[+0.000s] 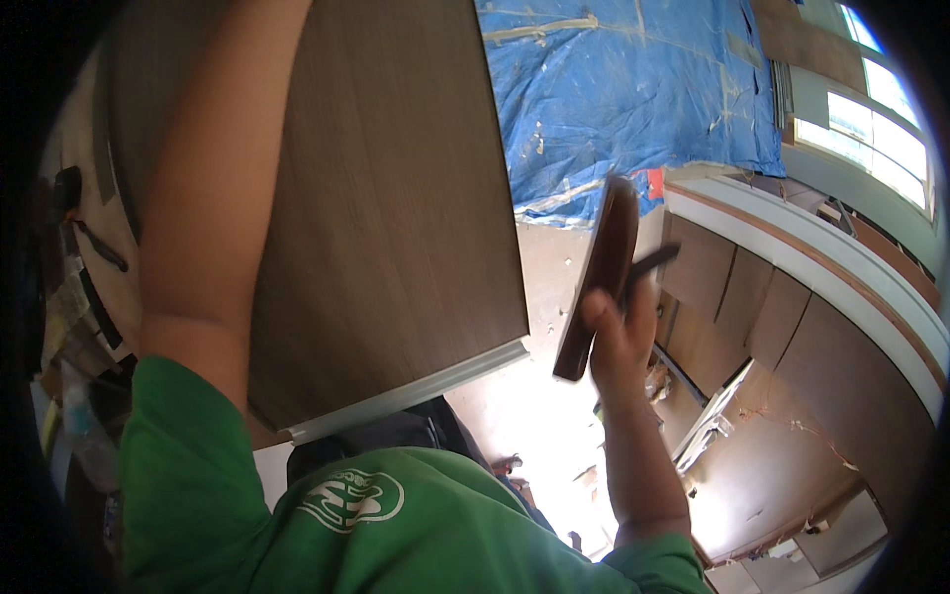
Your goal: The person installs edge banding on a wooden cabinet door. They use a utility knife to trim the banding, a hammer to tap it into place, and a hand plane to smooth the surface. The door is held upright on a workbench while the person works on its edges.
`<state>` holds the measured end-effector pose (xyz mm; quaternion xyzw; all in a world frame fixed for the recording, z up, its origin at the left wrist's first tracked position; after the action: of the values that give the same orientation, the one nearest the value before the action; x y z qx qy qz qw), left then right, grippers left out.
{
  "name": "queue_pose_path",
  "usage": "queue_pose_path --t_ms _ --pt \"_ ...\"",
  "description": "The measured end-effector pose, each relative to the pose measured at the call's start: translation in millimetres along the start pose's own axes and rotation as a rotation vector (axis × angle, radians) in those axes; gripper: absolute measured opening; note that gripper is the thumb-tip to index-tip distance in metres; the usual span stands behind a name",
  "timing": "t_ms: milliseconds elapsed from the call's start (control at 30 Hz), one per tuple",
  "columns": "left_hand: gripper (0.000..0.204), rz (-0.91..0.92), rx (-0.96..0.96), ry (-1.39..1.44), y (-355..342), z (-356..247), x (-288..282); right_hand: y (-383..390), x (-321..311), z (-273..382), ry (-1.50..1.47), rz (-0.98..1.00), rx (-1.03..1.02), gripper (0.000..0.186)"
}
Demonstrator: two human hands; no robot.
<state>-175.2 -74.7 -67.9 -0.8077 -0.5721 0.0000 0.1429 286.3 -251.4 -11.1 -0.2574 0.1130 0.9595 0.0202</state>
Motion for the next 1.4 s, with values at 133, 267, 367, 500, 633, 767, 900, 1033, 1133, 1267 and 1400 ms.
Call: queue_pose_path --t_ms 133,267,367,500,633,767,900,1033,1133,1267,1400 --pt "0.041 -0.023 -0.003 -0.079 0.5 -7.7 -5.1 -113.5 97.2 62.9 -0.450 0.303 0.222 0.052" --pt "0.044 0.003 -0.061 -0.174 7.6 -3.8 -2.4 -226.3 209.7 151.1 -0.329 0.241 -0.005 0.052" --pt "0.037 -0.017 -0.141 -0.057 13.3 -19.5 7.1 -309.0 267.5 209.3 -0.141 0.208 -0.242 0.055" --pt "0.035 -0.083 -0.175 0.066 11.7 -5.7 0.5 -357.2 361.2 259.2 0.059 0.114 -0.369 0.064" --pt "0.034 -0.078 -0.143 0.005 11.4 -11.9 -5.8 -388.6 411.7 304.0 0.338 0.005 -0.522 0.063" --pt "0.032 -0.099 -0.112 -0.047 9.9 -13.9 -7.1 -404.0 449.6 335.5 0.475 -0.079 -0.731 0.064" --pt "0.022 -0.144 -0.097 -0.011 12.2 -15.8 -4.9 -415.4 465.9 359.3 0.640 -0.115 -0.815 0.067" --pt "0.021 -0.148 -0.070 -0.010 11.3 -18.5 -4.2 -428.0 474.2 367.2 0.665 -0.133 -0.777 0.064" --pt "0.019 -0.150 -0.069 -0.002 10.7 -11.9 -5.6 -417.1 470.4 359.7 0.658 -0.070 -0.727 0.057" --pt "0.021 -0.161 -0.024 -0.026 12.4 -9.6 -4.2 -396.1 452.5 341.6 0.563 -0.024 -0.811 0.056" --pt "0.031 -0.184 -0.032 0.026 10.7 -3.8 0.9 -366.9 415.0 325.5 0.657 -0.111 -0.809 0.057"
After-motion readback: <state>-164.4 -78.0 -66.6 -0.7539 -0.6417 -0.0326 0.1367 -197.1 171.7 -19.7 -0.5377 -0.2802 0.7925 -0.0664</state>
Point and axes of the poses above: each hand's wrist, its own y-axis away from the middle knuckle, its own x-axis out of the palm, z = x × y, the point moved 3 cm from there along -y, towards the middle knuckle, and after that the axes turned 15 degrees about -z, right-handed, at the moved point
